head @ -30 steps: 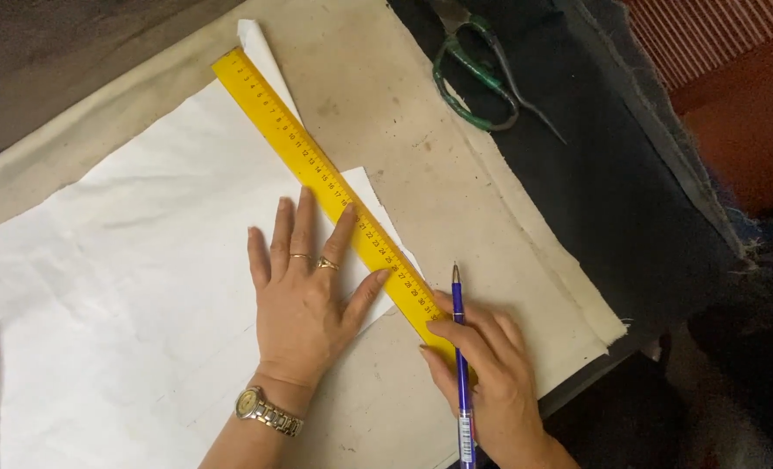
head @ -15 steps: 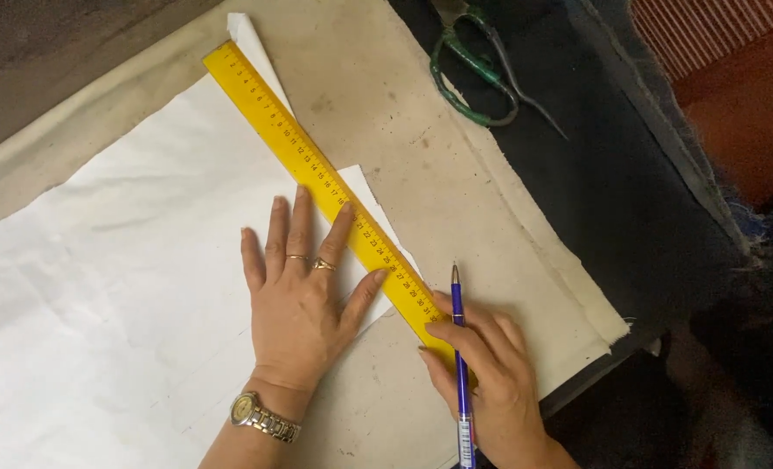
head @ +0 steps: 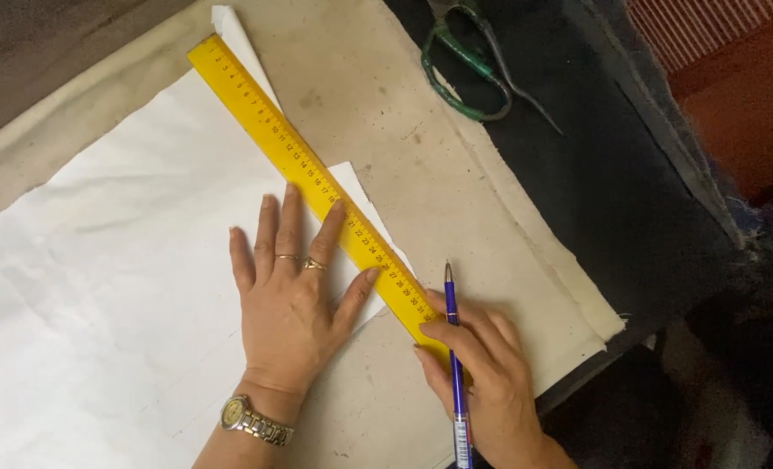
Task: The person uses a yellow ruler and a blue pen to measure and mark straight lines on a white fabric pattern laid on a work table. The person repeatedly repositions the ruler to draw parallel lines and vertical markings across the pattern piece.
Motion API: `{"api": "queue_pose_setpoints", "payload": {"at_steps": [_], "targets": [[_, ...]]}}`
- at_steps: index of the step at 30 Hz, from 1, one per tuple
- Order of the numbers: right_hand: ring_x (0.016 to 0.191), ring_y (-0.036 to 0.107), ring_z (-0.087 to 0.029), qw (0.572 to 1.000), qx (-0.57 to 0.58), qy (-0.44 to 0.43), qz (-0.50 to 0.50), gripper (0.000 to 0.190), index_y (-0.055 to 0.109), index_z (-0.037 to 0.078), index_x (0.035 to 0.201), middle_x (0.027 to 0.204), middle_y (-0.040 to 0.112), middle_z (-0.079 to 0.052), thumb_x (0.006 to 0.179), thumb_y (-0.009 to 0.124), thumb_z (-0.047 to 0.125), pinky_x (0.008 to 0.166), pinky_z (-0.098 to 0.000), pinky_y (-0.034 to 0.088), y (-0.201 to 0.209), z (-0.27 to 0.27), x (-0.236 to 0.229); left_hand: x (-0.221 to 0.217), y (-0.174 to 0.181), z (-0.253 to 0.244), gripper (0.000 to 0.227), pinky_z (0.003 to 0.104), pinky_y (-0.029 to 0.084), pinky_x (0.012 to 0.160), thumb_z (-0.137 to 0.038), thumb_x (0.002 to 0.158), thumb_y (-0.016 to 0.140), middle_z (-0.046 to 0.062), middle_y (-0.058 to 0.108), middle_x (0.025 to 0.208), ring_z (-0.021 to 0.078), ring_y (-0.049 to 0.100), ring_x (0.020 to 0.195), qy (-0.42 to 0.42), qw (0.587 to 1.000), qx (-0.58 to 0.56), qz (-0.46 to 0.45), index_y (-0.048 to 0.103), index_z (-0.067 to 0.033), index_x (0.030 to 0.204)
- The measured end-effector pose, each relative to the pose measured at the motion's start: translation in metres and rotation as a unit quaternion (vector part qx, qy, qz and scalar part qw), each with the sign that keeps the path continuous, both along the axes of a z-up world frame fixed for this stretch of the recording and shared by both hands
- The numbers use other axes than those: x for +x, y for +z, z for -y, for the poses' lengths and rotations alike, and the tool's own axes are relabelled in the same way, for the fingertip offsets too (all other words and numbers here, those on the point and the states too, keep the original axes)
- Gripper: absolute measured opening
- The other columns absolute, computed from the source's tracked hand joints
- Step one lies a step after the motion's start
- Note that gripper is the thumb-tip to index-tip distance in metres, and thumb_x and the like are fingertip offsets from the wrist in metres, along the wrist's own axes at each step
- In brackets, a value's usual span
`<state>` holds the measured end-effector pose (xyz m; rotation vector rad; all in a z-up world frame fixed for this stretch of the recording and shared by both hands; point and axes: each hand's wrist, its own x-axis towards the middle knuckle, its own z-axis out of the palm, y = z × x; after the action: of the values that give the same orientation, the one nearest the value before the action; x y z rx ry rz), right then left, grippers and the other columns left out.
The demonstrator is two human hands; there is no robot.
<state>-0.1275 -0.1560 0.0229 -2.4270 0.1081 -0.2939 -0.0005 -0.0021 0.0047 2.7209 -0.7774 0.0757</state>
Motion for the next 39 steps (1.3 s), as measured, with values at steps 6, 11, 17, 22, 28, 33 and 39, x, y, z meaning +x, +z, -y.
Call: {"api": "queue_pose_setpoints", "payload": {"at_steps": [6, 11, 17, 22, 28, 33, 39], "targets": [[0.117, 0.056, -0.03, 0.998, 0.033, -0.021, -0.052, 0.033, 0.062, 0.008, 0.108, 0.129, 0.061, -0.011, 0.079, 0.076, 0.016, 0.082, -0.0337, 0.059, 0.0, -0.001, -0.003, 0.0, 0.0, 0.0, 0.066, 0.059, 0.013, 0.115, -0.058, 0.093, 0.044, 0.018, 0.031, 0.154, 0.0382, 0.024, 0.144, 0.0, 1.0, 0.003, -0.004, 0.041, -0.0201, 0.146], [0.116, 0.058, -0.028, 0.998, 0.034, -0.009, -0.044, 0.03, 0.062, 0.008, 0.107, 0.128, 0.062, -0.012, 0.08, 0.074, 0.016, 0.086, -0.0332, 0.054, -0.001, 0.003, -0.003, -0.001, 0.0, 0.0, 0.066, 0.059, 0.014, 0.114, -0.058, 0.092, 0.045, 0.018, 0.032, 0.154, 0.0383, 0.026, 0.143, 0.001, 1.0, 0.002, 0.002, 0.042, -0.0201, 0.146], [0.099, 0.068, -0.019, 0.976, 0.202, -0.031, -0.071, 0.032, 0.057, 0.007, 0.122, 0.122, 0.067, -0.013, 0.091, 0.052, 0.014, 0.063, -0.0248, 0.056, 0.01, 0.017, 0.016, 0.0, 0.0, 0.001, 0.066, 0.058, 0.012, 0.114, -0.059, 0.092, 0.044, 0.017, 0.031, 0.154, 0.0391, 0.025, 0.143, 0.004, 1.0, 0.002, -0.006, 0.041, -0.0205, 0.147], [0.089, 0.076, -0.015, 0.977, 0.183, -0.042, -0.1, 0.038, 0.062, 0.012, 0.123, 0.115, 0.072, -0.007, 0.091, 0.049, 0.031, 0.047, -0.0161, 0.054, 0.02, 0.026, 0.052, 0.0, 0.001, 0.001, 0.066, 0.058, 0.01, 0.115, -0.059, 0.093, 0.042, 0.016, 0.029, 0.155, 0.0382, 0.023, 0.143, 0.005, 1.0, 0.008, -0.013, 0.039, -0.0206, 0.147], [0.081, 0.076, -0.011, 0.97, 0.224, 0.002, -0.1, 0.032, 0.064, 0.012, 0.118, 0.114, 0.073, -0.004, 0.091, 0.055, 0.026, 0.049, -0.014, 0.05, 0.016, 0.024, 0.072, 0.001, 0.0, 0.001, 0.065, 0.058, 0.012, 0.115, -0.058, 0.092, 0.045, 0.016, 0.03, 0.155, 0.0375, 0.025, 0.143, 0.006, 1.0, -0.008, -0.004, 0.043, -0.021, 0.145], [0.093, 0.076, -0.015, 0.969, 0.201, 0.02, -0.143, 0.035, 0.062, 0.014, 0.12, 0.12, 0.071, -0.003, 0.089, 0.055, 0.03, 0.052, -0.0152, 0.052, 0.015, 0.028, 0.08, 0.0, 0.002, 0.002, 0.065, 0.059, 0.014, 0.114, -0.057, 0.092, 0.045, 0.018, 0.032, 0.153, 0.0396, 0.027, 0.142, 0.002, 1.0, -0.008, 0.004, 0.044, -0.0189, 0.145], [0.091, 0.077, -0.015, 0.968, 0.2, 0.028, -0.147, 0.033, 0.064, 0.014, 0.118, 0.118, 0.072, -0.002, 0.09, 0.055, 0.029, 0.048, -0.015, 0.051, 0.017, 0.029, 0.084, 0.0, 0.001, 0.001, 0.065, 0.06, 0.015, 0.113, -0.057, 0.092, 0.047, 0.019, 0.034, 0.152, 0.0401, 0.028, 0.141, 0.002, 1.0, -0.014, 0.011, 0.045, -0.0178, 0.144]]}}
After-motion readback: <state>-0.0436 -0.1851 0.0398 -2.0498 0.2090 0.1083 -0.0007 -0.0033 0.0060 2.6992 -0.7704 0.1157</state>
